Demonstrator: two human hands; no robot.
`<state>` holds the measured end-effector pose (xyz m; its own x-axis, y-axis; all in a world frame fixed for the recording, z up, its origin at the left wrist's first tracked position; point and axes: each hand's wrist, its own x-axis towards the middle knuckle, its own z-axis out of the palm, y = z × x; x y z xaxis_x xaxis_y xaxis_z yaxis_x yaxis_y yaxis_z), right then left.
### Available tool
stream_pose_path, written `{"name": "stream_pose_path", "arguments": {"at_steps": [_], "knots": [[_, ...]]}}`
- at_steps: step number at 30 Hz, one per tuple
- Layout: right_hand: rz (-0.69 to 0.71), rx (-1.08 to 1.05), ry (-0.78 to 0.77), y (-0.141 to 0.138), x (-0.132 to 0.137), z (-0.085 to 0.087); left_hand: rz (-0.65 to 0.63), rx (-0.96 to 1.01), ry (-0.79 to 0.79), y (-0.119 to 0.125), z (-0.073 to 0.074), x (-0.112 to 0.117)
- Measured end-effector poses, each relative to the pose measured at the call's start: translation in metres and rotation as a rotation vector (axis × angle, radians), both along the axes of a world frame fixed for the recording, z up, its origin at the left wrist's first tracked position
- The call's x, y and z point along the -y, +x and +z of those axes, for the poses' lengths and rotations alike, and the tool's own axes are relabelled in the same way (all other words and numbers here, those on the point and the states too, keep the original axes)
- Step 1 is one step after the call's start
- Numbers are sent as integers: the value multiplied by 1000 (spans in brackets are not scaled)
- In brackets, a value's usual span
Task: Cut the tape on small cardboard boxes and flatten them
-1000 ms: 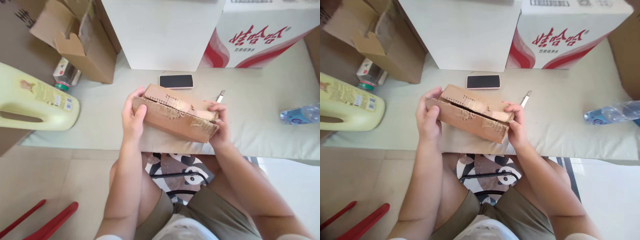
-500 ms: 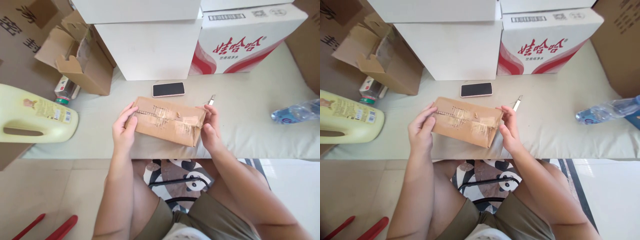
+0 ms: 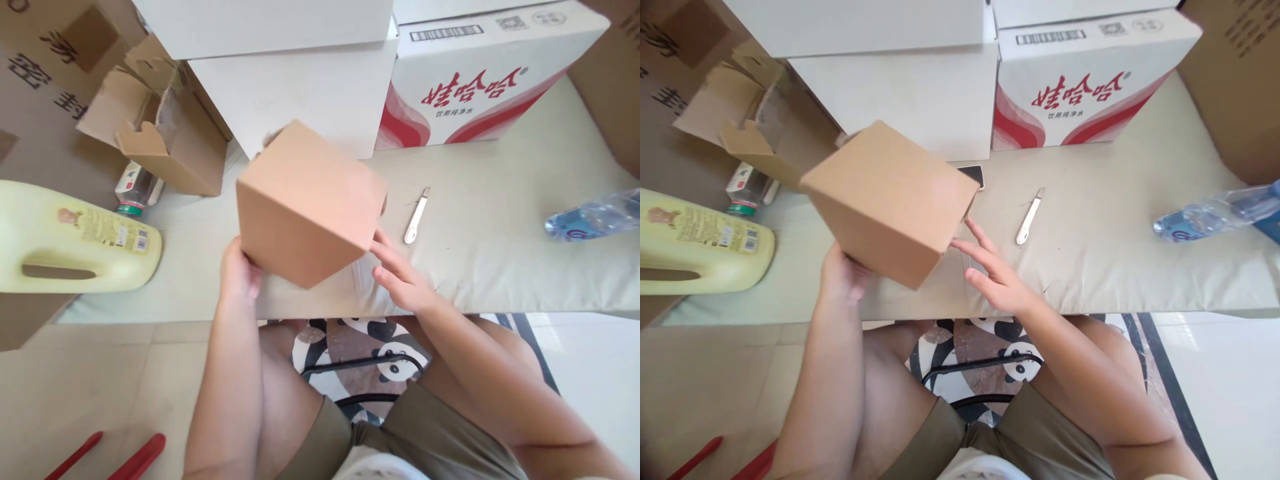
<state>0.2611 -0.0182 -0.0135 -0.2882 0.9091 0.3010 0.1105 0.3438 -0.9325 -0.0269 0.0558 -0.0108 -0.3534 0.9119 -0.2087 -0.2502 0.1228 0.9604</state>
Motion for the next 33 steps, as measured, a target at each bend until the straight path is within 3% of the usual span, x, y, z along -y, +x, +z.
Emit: {"name": "stream_pose_path", "arguments": {"at_steps": [5,7,10,12,13,15,19,21,23,33], "knots": [[-81,-66,45,2,4,1,-361,-44,-241,23,1,18],[-140,-115,34,6,5,2,-587,-144,-320,27,3,26],[-205,-215,-9,14,6,3,-1043,-298,-395,33,11,36],[-162,-265,-66,18,6,3,-1217,-372,-385,38,14,38],[-136,-280,-100,19,6,3,-1223,-402,-359,40,15,36],[-130,-300,-167,19,5,2,-1051,-460,-276,42,12,30],[-162,-320,-250,15,5,1,-307,-446,43,40,1,11],[-101,-314,-272,13,5,1,-134,-340,268,40,-2,5],[-57,-318,-292,11,5,2,-148,-265,404,42,-3,4],[-94,-232,-298,10,3,7,-276,-157,516,34,-16,0]]}}
